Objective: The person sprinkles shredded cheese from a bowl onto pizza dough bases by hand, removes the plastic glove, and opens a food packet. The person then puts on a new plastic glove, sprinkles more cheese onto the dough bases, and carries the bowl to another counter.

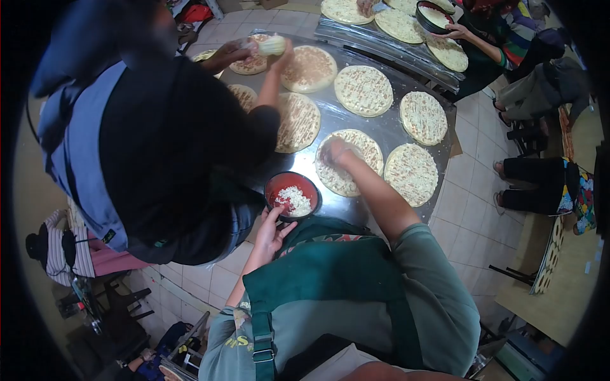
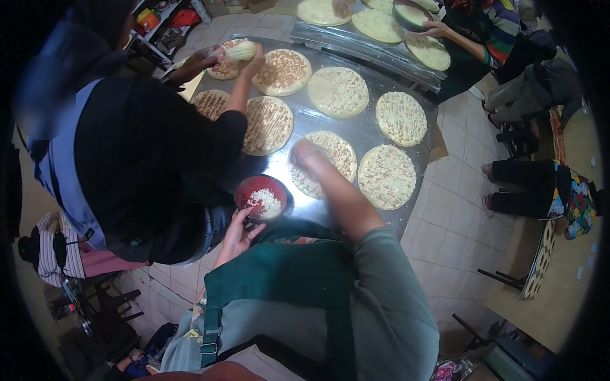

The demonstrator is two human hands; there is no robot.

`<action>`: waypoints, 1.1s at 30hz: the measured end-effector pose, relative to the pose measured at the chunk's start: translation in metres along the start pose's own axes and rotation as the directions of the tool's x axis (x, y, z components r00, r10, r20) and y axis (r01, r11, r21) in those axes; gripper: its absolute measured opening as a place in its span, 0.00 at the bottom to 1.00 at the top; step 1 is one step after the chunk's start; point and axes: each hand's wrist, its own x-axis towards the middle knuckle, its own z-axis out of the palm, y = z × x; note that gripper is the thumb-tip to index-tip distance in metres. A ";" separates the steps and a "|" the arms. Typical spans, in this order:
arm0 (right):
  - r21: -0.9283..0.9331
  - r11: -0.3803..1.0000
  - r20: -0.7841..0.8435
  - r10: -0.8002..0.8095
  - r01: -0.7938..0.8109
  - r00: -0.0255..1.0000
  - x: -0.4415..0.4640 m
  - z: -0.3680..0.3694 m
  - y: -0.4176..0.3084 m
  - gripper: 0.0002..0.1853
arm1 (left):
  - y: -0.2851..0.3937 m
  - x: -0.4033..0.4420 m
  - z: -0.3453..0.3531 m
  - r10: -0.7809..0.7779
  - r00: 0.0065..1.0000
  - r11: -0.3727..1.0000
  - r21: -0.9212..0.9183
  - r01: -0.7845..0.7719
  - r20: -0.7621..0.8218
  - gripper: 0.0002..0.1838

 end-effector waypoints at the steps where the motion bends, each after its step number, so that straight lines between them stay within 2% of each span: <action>1: 0.227 0.971 0.029 0.072 -0.077 0.997 0.002 -0.006 0.006 0.10 | 0.000 0.000 0.001 -0.004 1.000 1.000 0.000 0.004 0.001 0.29; 2: 0.225 0.971 0.029 0.072 -0.077 0.997 0.003 -0.013 0.013 0.10 | -0.001 0.001 0.001 -0.003 1.000 1.000 -0.002 0.003 0.002 0.29; 4: 0.032 0.999 -0.144 -0.019 0.024 0.989 -0.006 -0.039 0.016 0.08 | -0.002 0.001 0.001 -0.003 1.000 1.000 0.024 0.003 0.014 0.28; 7: 0.068 0.997 -0.236 -0.016 0.033 0.972 0.015 -0.043 0.058 0.09 | 0.000 -0.004 0.008 -0.016 1.000 0.999 0.049 0.015 0.027 0.28; 8: 0.165 0.985 -0.227 -0.015 0.053 0.974 0.023 -0.042 0.076 0.10 | 0.000 -0.004 0.009 -0.015 0.999 0.999 0.050 0.014 0.029 0.28; 9: 0.166 0.985 -0.229 -0.014 0.053 0.973 0.026 -0.041 0.087 0.10 | -0.001 -0.005 0.011 -0.018 0.999 0.998 0.063 0.015 0.042 0.28; 11: 0.549 0.832 -0.144 0.191 -0.082 0.971 0.029 -0.040 0.099 0.10 | -0.001 -0.004 0.013 -0.020 0.998 0.997 0.077 0.016 0.055 0.29; 12: 0.550 0.831 -0.146 0.191 -0.081 0.971 0.013 -0.044 0.087 0.10 | -0.002 -0.003 0.014 -0.010 0.997 0.997 0.083 0.004 0.079 0.30; 14: 0.743 0.651 0.133 0.083 -0.154 0.988 -0.057 -0.061 0.023 0.12 | -0.003 -0.003 0.019 -0.005 0.994 0.996 0.093 -0.005 0.105 0.30; 15: 0.417 0.905 0.097 -0.141 0.089 0.985 -0.070 -0.058 0.006 0.15 | -0.004 -0.003 0.022 0.013 0.990 0.993 0.115 -0.029 0.137 0.31; 16: 0.253 0.938 0.101 -0.269 0.236 0.958 -0.082 -0.045 -0.009 0.17 | -0.006 -0.002 0.025 0.031 0.985 0.989 0.138 -0.055 0.172 0.32; 17: 0.112 0.877 0.090 -0.477 0.467 0.874 -0.075 -0.018 -0.008 0.19 | -0.007 -0.003 0.030 0.026 0.983 0.988 0.145 -0.053 0.181 0.32; 19: -0.025 0.992 0.164 -0.120 0.126 0.979 -0.089 0.001 -0.036 0.20 | -0.009 -0.006 0.038 0.016 0.979 0.977 0.205 -0.059 0.205 0.33; 20: -0.286 0.893 0.063 -0.344 0.347 0.937 -0.090 0.014 -0.035 0.20 | -0.010 -0.006 0.042 0.040 0.979 0.972 0.218 -0.085 0.202 0.34; 24: -0.368 0.884 0.132 -0.257 0.288 0.957 -0.113 0.022 -0.057 0.18 | -0.006 -0.001 0.039 0.065 0.977 0.981 0.166 -0.100 0.205 0.35; 25: -0.358 0.829 0.266 -0.350 0.429 0.898 -0.111 0.026 -0.055 0.19 | -0.006 -0.001 0.039 0.064 0.976 0.981 0.168 -0.100 0.208 0.35; 26: -0.326 0.761 0.395 -0.430 0.561 0.812 -0.109 0.031 -0.051 0.21 | -0.007 -0.002 0.040 0.056 0.979 0.980 0.177 -0.091 0.194 0.35; 27: -0.325 0.762 0.393 -0.429 0.560 0.813 -0.109 0.038 -0.044 0.21 | -0.008 -0.004 0.040 0.049 0.983 0.979 0.184 -0.083 0.179 0.35; 28: -0.033 0.908 0.340 -0.382 0.417 0.859 -0.108 0.044 -0.036 0.21 | -0.009 -0.004 0.041 0.036 0.983 0.977 0.202 -0.073 0.178 0.34; 29: 0.272 0.933 0.306 -0.315 0.235 0.898 -0.107 0.050 -0.028 0.21 | -0.009 -0.003 0.043 0.039 0.983 0.976 0.203 -0.076 0.180 0.34; 30: 0.272 0.933 0.304 -0.316 0.236 0.899 -0.108 0.052 -0.024 0.21 | -0.010 -0.002 0.043 0.015 0.979 0.976 0.211 -0.059 0.205 0.35; 32: 0.622 0.783 0.363 -0.286 -0.001 0.887 -0.110 0.057 -0.015 0.21 | -0.011 -0.004 0.047 -0.009 0.973 0.975 0.218 -0.043 0.231 0.35; 33: 0.621 0.784 0.361 -0.286 0.000 0.887 -0.108 0.058 -0.012 0.21 | -0.012 -0.006 0.050 -0.045 0.965 0.969 0.248 -0.021 0.258 0.34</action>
